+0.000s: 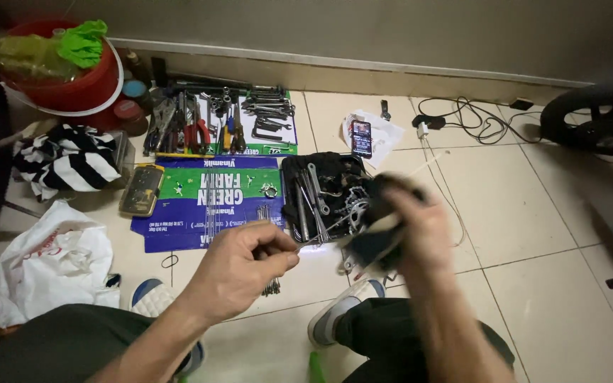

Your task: Cleaning individual bicycle spokes by wiping them with a cloth.

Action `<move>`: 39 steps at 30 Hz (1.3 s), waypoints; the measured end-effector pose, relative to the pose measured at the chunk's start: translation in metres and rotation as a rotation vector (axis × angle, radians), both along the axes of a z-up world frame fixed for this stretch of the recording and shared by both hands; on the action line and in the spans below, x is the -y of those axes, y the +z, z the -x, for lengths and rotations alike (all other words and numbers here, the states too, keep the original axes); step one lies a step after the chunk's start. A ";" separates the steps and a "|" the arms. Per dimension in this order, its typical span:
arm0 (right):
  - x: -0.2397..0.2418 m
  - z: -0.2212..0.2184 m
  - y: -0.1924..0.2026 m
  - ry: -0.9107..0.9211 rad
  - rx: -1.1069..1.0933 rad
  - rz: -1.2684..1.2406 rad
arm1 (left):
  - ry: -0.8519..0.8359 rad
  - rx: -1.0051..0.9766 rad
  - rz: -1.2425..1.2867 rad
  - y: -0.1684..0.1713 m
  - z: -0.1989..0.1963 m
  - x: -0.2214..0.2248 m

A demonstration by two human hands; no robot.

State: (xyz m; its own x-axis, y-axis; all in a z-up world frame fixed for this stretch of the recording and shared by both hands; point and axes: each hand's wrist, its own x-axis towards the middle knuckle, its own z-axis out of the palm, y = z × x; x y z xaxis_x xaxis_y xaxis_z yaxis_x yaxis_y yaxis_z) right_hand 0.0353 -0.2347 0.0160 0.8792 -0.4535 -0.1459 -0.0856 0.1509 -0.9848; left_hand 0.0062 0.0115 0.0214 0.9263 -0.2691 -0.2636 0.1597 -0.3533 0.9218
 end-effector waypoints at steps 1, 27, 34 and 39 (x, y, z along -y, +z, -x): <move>-0.013 0.009 -0.006 0.000 0.000 0.001 | 0.000 0.000 0.001 -0.004 0.001 0.002; -0.050 0.039 -0.013 0.571 -0.050 0.120 | -0.054 -0.221 0.073 0.002 -0.002 0.011; -0.041 0.038 -0.021 0.726 -0.082 0.339 | -0.005 0.042 0.147 0.002 -0.020 -0.002; -0.052 0.043 -0.016 0.781 -0.083 0.417 | 0.027 0.130 0.352 -0.015 -0.027 0.015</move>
State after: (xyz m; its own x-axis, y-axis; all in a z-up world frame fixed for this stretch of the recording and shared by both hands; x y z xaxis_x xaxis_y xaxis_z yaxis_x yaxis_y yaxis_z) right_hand -0.0080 -0.1828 0.0000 0.9538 0.2407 -0.1795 -0.0872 -0.3500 -0.9327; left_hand 0.0332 -0.0039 0.0063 0.9539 -0.2975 -0.0393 0.0384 -0.0088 0.9992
